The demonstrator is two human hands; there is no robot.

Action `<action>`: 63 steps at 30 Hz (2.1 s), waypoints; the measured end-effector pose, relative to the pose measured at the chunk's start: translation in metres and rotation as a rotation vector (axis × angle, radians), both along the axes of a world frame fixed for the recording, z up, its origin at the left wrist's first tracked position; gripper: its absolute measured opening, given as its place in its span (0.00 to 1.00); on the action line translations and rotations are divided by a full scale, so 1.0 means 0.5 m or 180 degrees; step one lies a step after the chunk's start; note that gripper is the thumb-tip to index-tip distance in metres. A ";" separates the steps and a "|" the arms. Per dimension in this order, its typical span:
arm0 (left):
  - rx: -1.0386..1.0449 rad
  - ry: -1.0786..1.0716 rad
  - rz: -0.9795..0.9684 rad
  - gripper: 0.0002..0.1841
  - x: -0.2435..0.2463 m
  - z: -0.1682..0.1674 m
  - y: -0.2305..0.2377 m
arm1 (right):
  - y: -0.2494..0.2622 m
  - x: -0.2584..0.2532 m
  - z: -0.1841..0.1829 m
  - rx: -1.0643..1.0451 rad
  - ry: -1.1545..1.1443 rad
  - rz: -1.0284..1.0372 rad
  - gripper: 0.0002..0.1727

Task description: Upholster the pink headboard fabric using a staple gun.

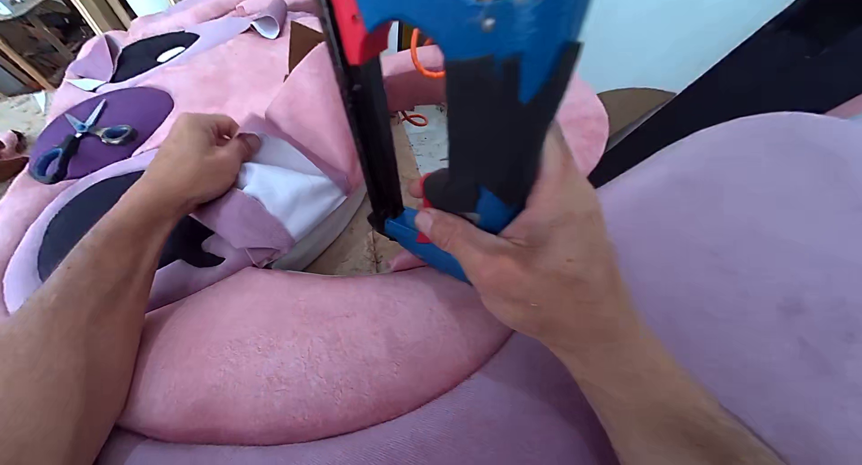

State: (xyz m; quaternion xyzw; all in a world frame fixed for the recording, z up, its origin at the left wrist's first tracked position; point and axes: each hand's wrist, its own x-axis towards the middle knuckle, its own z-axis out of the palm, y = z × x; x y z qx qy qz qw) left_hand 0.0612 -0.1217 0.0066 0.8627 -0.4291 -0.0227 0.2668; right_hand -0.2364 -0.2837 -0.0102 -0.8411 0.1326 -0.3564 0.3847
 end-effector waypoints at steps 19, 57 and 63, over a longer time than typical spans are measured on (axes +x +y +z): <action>-0.0262 -0.0282 0.0026 0.09 0.065 -0.055 -0.011 | 0.038 0.084 -0.011 -0.0123 -0.0320 0.0121 0.32; -0.0225 -0.0013 0.0120 0.11 0.067 -0.054 -0.010 | 0.064 0.091 -0.013 -0.0434 -0.0302 -0.0100 0.31; -0.0273 0.0001 0.0106 0.12 0.071 -0.058 -0.011 | 0.067 0.094 -0.013 -0.0535 -0.0204 -0.0202 0.32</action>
